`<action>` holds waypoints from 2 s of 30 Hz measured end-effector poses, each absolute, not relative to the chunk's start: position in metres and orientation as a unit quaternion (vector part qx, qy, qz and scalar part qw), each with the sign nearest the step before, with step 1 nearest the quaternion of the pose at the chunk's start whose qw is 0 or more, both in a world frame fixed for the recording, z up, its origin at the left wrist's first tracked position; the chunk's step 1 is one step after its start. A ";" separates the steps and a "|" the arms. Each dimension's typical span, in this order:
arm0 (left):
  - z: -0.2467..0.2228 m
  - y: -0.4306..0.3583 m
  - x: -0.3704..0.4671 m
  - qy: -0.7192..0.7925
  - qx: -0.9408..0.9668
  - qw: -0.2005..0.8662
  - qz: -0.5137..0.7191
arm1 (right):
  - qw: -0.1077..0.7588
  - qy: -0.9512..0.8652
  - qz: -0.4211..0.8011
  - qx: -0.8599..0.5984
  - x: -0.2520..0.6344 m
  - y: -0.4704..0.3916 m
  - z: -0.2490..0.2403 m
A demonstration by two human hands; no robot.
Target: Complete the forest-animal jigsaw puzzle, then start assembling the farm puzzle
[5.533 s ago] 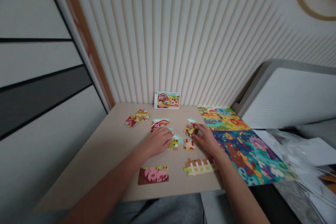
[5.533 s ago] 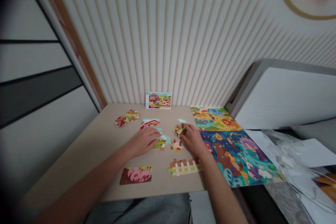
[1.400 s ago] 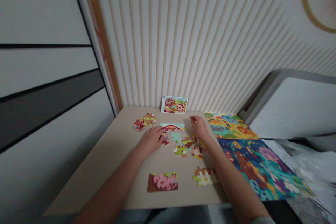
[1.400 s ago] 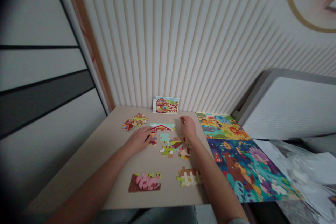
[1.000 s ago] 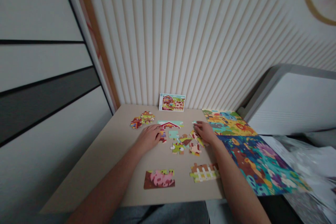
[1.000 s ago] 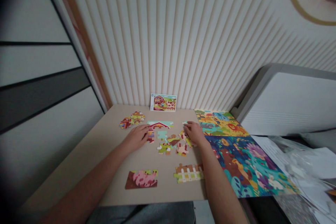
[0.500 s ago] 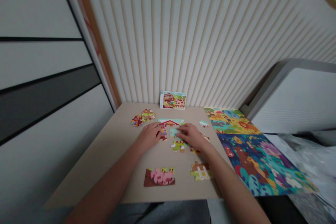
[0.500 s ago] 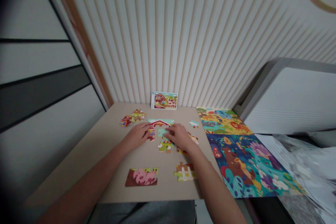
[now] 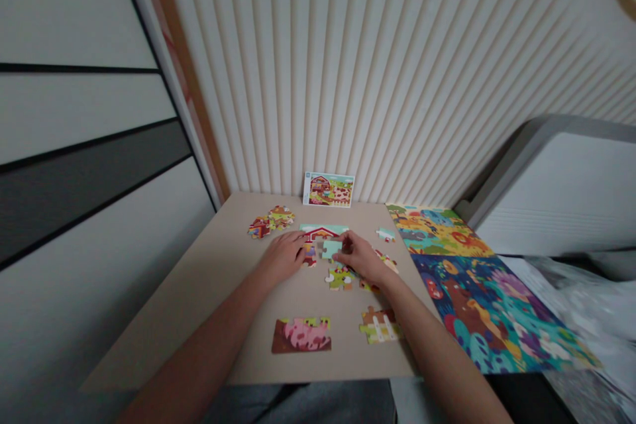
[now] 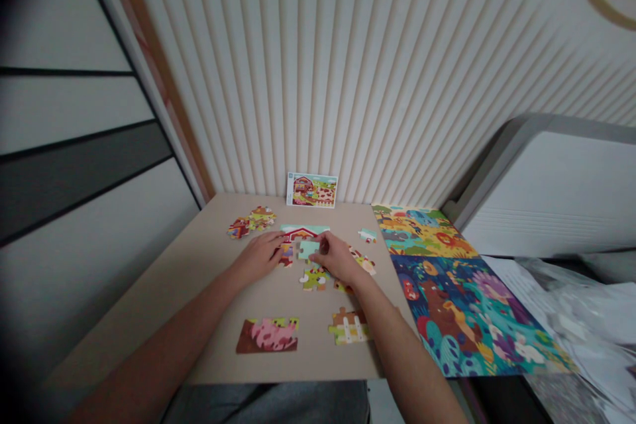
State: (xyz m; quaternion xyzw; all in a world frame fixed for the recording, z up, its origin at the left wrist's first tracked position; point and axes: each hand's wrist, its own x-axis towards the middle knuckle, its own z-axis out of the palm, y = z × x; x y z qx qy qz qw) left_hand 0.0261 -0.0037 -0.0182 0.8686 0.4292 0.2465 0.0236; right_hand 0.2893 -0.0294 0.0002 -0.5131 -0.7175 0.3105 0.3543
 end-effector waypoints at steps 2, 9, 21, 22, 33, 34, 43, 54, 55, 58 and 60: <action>-0.018 -0.004 0.026 0.428 0.869 0.020 0.248 | 0.415 -0.669 0.368 -0.495 0.292 -0.025 0.002; -0.017 -0.005 0.026 0.433 0.870 0.017 0.236 | 0.545 -0.531 0.337 -0.554 0.341 -0.004 0.016; -0.022 -0.003 0.026 0.429 0.867 0.018 0.252 | 0.417 -0.572 0.461 -0.535 0.332 -0.033 0.020; -0.022 -0.003 0.026 0.430 0.867 0.017 0.251 | 0.388 -0.593 0.475 -0.522 0.325 -0.036 0.018; 0.017 -0.040 0.047 0.274 0.930 0.037 0.242 | 0.211 -0.833 0.216 -0.464 0.332 -0.042 0.020; 0.019 -0.046 0.051 0.251 0.939 0.044 0.229 | 0.197 -0.836 0.209 -0.467 0.336 -0.042 0.021; 0.020 -0.055 0.057 0.276 0.938 0.046 0.206 | 0.112 -0.830 0.198 -0.509 0.353 -0.050 0.034; 0.010 -0.050 0.056 0.343 0.914 0.031 0.215 | 0.118 -0.832 0.205 -0.503 0.329 -0.061 0.038; 0.009 -0.049 0.056 0.340 0.914 0.033 0.218 | 0.133 -0.827 0.210 -0.504 0.329 -0.060 0.037; 0.008 -0.047 0.056 0.330 0.916 0.044 0.224 | 0.185 -0.805 0.256 -0.501 0.330 -0.058 0.033; 0.006 -0.045 0.057 0.328 0.917 0.046 0.224 | 0.226 -0.783 0.316 -0.486 0.330 -0.056 0.031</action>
